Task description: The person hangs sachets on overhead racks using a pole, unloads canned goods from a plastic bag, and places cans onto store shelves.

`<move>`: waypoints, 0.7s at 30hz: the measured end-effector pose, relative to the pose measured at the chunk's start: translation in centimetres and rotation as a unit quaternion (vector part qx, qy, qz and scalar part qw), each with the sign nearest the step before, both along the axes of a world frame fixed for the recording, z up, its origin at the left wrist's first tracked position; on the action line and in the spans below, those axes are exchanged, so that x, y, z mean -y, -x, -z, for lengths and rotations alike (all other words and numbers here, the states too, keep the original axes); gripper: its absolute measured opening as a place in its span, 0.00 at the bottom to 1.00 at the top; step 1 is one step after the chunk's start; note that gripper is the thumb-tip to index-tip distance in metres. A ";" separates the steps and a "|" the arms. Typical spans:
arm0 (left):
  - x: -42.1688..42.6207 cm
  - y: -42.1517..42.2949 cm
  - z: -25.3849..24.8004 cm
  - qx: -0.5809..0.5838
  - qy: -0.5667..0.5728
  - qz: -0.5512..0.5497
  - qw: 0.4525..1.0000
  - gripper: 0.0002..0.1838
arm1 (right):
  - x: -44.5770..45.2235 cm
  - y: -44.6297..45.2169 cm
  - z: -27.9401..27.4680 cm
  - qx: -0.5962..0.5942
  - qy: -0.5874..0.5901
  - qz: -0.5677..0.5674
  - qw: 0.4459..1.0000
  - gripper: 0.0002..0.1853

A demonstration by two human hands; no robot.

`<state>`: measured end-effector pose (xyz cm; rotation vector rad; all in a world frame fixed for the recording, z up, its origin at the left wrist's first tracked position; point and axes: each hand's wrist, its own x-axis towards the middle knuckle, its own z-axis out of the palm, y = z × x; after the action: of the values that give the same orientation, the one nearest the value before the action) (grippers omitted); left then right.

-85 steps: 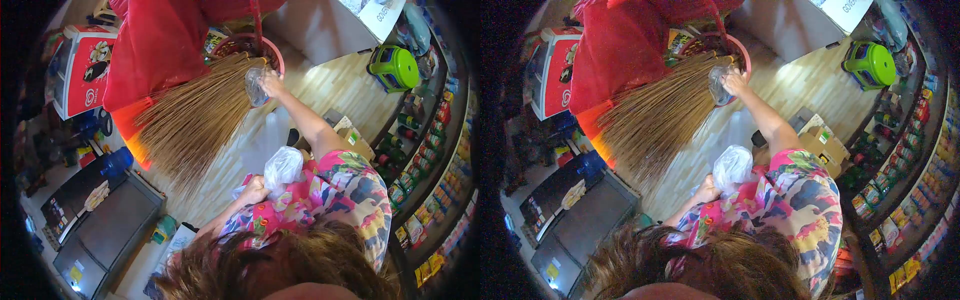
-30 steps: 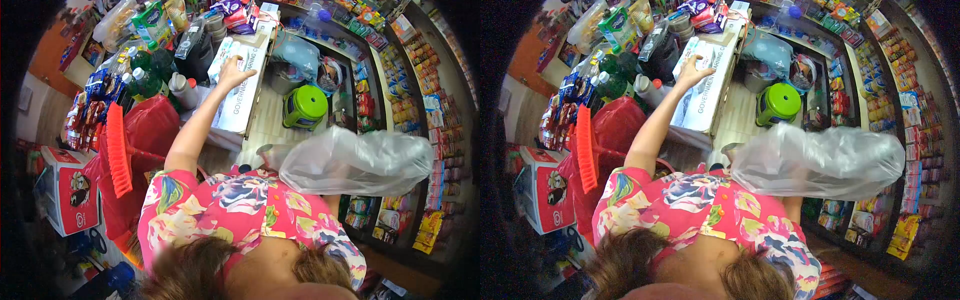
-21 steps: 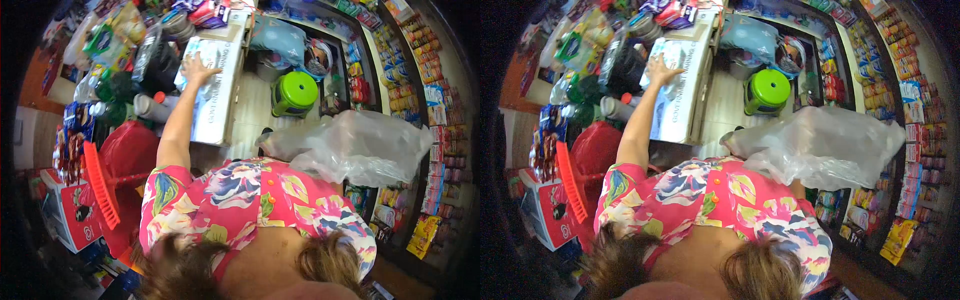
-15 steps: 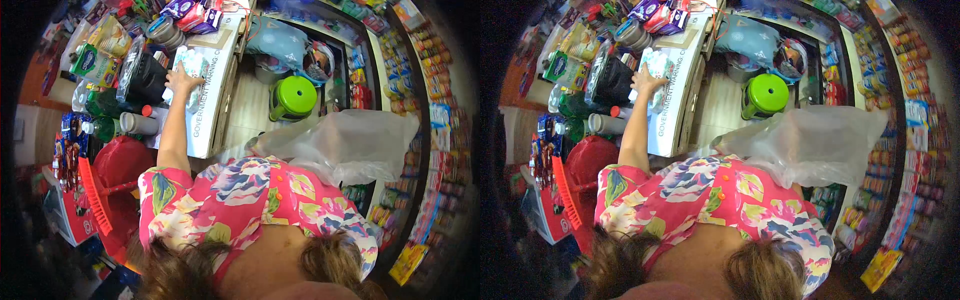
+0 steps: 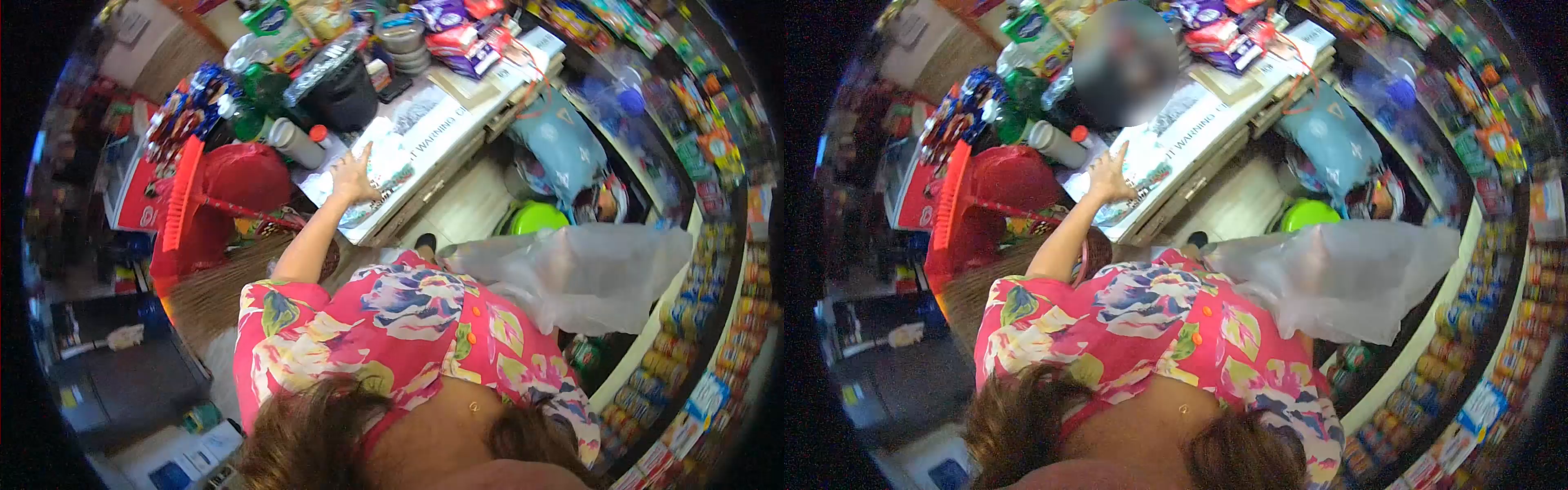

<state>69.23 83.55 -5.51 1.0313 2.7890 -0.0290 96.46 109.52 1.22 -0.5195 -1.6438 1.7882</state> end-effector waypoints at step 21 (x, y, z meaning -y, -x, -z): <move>5.3 1.5 -0.9 0.017 -0.116 0.015 0.993 0.56 | -3.8 10.8 -14.9 -0.197 -0.096 -0.001 0.976 0.14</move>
<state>67.75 78.26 -4.60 1.1108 2.7946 0.3128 85.71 113.28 16.17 -0.0677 -1.5123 1.5873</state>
